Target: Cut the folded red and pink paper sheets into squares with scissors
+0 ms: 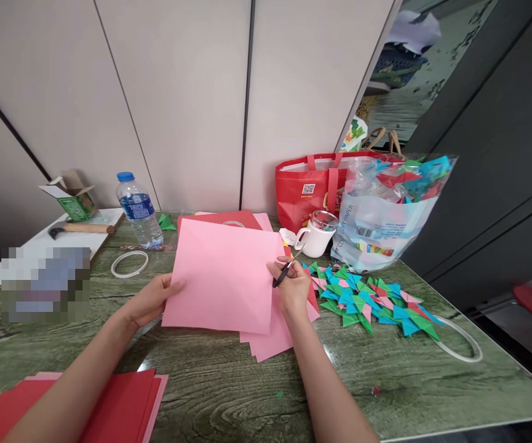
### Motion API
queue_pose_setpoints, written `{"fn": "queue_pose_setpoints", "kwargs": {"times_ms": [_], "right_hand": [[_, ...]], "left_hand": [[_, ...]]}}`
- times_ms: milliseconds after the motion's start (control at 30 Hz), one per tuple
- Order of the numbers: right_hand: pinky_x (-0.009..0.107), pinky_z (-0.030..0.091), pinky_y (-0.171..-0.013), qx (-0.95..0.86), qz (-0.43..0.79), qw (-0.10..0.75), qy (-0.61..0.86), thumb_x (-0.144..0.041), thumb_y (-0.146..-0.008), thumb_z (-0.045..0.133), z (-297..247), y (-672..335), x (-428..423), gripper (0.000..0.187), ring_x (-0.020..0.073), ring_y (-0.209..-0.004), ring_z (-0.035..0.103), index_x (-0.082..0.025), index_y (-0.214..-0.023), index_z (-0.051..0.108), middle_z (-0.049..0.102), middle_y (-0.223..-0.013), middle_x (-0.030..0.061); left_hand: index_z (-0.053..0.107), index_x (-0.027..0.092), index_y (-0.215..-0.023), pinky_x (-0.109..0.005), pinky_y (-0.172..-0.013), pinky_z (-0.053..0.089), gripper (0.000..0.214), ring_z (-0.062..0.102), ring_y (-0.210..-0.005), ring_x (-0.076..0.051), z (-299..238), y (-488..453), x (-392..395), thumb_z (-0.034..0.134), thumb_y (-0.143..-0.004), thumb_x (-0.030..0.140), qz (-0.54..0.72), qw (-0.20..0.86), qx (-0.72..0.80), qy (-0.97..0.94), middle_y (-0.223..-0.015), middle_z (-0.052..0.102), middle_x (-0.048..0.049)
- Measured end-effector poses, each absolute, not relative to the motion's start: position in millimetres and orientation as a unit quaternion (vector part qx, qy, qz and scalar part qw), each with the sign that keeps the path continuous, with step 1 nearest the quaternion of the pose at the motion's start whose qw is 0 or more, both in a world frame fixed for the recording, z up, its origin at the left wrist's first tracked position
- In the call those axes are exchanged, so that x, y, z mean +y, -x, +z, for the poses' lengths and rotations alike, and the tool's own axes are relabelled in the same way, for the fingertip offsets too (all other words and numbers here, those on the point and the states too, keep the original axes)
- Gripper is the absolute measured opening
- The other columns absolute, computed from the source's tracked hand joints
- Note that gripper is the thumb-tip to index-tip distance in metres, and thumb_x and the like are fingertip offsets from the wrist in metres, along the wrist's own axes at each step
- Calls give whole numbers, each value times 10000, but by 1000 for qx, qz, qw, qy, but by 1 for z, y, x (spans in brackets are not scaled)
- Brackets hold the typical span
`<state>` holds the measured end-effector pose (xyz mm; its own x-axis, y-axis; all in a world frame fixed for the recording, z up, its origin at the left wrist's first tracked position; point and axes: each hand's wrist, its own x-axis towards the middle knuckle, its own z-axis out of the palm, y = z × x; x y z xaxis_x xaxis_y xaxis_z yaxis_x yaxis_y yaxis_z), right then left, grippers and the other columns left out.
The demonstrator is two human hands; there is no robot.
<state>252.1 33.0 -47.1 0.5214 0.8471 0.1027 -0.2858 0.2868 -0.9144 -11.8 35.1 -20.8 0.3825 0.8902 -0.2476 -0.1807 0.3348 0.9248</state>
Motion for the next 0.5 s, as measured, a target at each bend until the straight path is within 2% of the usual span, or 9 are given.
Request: {"fn": "queue_pose_setpoints", "kwargs": {"times_ms": [67, 133, 233, 333, 400, 500], "right_hand": [[196, 353, -463, -305, 368, 748, 461, -238, -483, 789, -47, -256, 35, 376, 71, -497, 480, -164, -796, 595, 567, -599, -47], [215, 397, -492, -306, 362, 749, 463, -262, -508, 777, -45, -259, 35, 374, 85, -523, 513, -163, -819, 596, 588, -642, -30], [270, 457, -605, -315, 314, 768, 460, -302, -592, 729, -37, -258, 32, 368, 114, -630, 574, -178, -904, 579, 616, -746, -6], [281, 448, -695, -348, 240, 782, 457, -300, -669, 676, -22, -253, 21, 346, 122, -732, 580, -190, -975, 557, 608, -791, -8], [267, 442, -661, -430, 258, 726, 471, -297, -727, 626, -12, -245, 10, 277, 118, -684, 568, -179, -970, 567, 596, -729, -12], [254, 437, -587, -550, 453, 578, 397, -287, -718, 643, -5, -228, -9, 229, 112, -593, 558, -175, -897, 555, 589, -636, -23]], "left_hand": [[663, 86, -873, -279, -631, 520, 344, 650, -716, -205, -22, 9, 32, 764, -590, 253, 359, 718, 396, -447, -818, 713, -113], [654, 100, -915, -296, -665, 526, 336, 646, -743, -201, -24, 5, 30, 739, -629, 253, 358, 717, 392, -451, -843, 709, -106], [644, 106, -927, -301, -578, 543, 305, 639, -653, -185, -25, 3, 29, 695, -681, 279, 371, 707, 397, -453, -780, 706, -92], [634, 107, -934, -311, -485, 547, 303, 631, -600, -191, -21, 7, 31, 672, -702, 298, 391, 691, 401, -457, -749, 698, -86], [631, 118, -936, -296, -467, 549, 289, 629, -604, -185, -18, 10, 33, 662, -713, 298, 416, 673, 404, -459, -744, 694, -72], [644, 110, -875, -253, -418, 533, 242, 608, -551, -155, -15, 14, 36, 662, -713, 288, 452, 646, 406, -462, -703, 681, -54]]}}
